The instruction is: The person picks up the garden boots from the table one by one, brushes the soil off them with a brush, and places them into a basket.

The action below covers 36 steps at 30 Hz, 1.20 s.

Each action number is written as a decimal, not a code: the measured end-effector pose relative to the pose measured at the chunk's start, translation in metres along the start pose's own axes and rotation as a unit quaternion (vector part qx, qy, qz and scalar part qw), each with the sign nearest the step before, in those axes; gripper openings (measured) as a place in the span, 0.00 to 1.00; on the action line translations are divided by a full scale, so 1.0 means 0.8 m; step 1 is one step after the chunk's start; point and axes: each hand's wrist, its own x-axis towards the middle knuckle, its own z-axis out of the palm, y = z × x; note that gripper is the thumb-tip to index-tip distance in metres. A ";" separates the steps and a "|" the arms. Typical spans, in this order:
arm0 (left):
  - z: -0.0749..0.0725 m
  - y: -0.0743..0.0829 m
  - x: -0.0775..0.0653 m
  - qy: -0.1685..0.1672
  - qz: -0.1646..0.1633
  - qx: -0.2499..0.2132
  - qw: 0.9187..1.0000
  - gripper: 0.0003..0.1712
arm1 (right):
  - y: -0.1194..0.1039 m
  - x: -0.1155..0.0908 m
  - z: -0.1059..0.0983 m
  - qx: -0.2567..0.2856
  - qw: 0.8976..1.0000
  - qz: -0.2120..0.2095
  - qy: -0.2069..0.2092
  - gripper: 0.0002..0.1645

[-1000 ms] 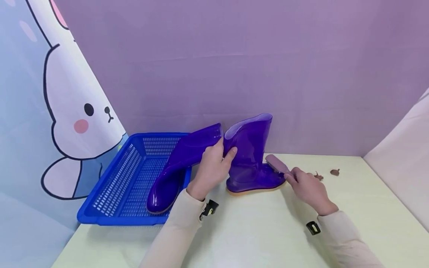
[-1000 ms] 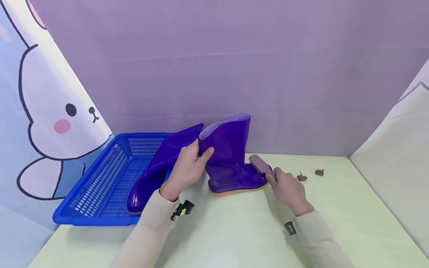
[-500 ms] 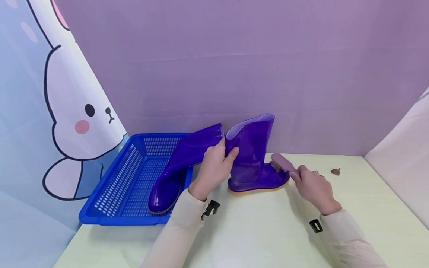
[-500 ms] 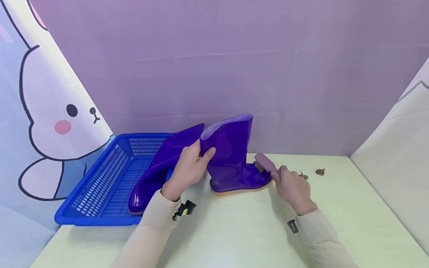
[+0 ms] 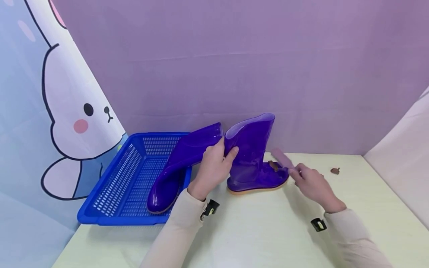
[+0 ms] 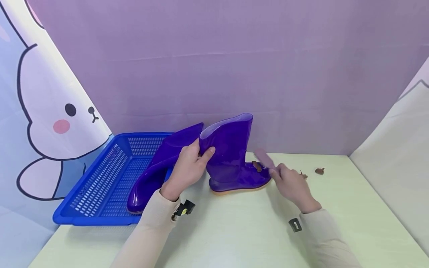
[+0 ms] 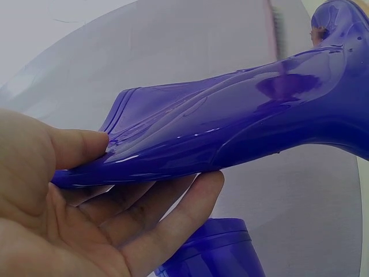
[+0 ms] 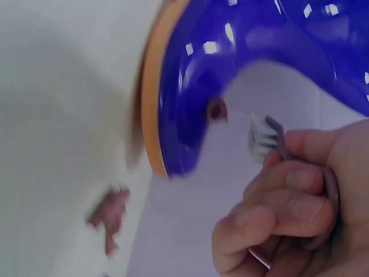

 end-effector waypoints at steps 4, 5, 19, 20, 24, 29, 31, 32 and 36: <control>0.000 0.000 0.001 -0.002 -0.006 0.002 1.000 0.24 | -0.008 0.000 0.016 -0.001 1.000 -0.023 -0.015 0.21; 0.000 0.000 0.000 -0.003 -0.006 0.003 1.000 0.24 | -0.008 0.000 0.019 -0.006 1.000 -0.023 -0.016 0.20; -0.001 0.001 0.001 -0.012 -0.011 -0.004 1.000 0.22 | 0.002 -0.004 0.000 -0.057 0.997 0.041 -0.018 0.23; -0.001 0.000 0.001 -0.011 -0.012 -0.005 1.000 0.22 | 0.003 -0.004 0.000 -0.060 0.997 0.043 -0.018 0.23; -0.002 0.000 0.000 -0.009 -0.011 -0.005 1.000 0.22 | 0.006 -0.001 -0.001 -0.066 0.996 0.051 -0.018 0.24; -0.001 -0.001 0.001 -0.012 -0.008 -0.007 1.000 0.24 | 0.017 -0.003 -0.013 -0.075 0.995 0.068 0.012 0.25; 0.000 -0.001 0.001 -0.009 -0.003 -0.002 1.000 0.23 | 0.019 -0.004 -0.018 -0.071 0.995 0.072 0.024 0.25; -0.001 0.000 0.001 -0.008 -0.002 -0.001 1.000 0.23 | 0.019 -0.004 -0.020 -0.063 0.995 0.068 0.024 0.25; -0.001 0.001 0.001 0.000 0.003 0.006 1.000 0.22 | 0.008 -0.002 -0.019 -0.026 0.999 0.024 0.006 0.24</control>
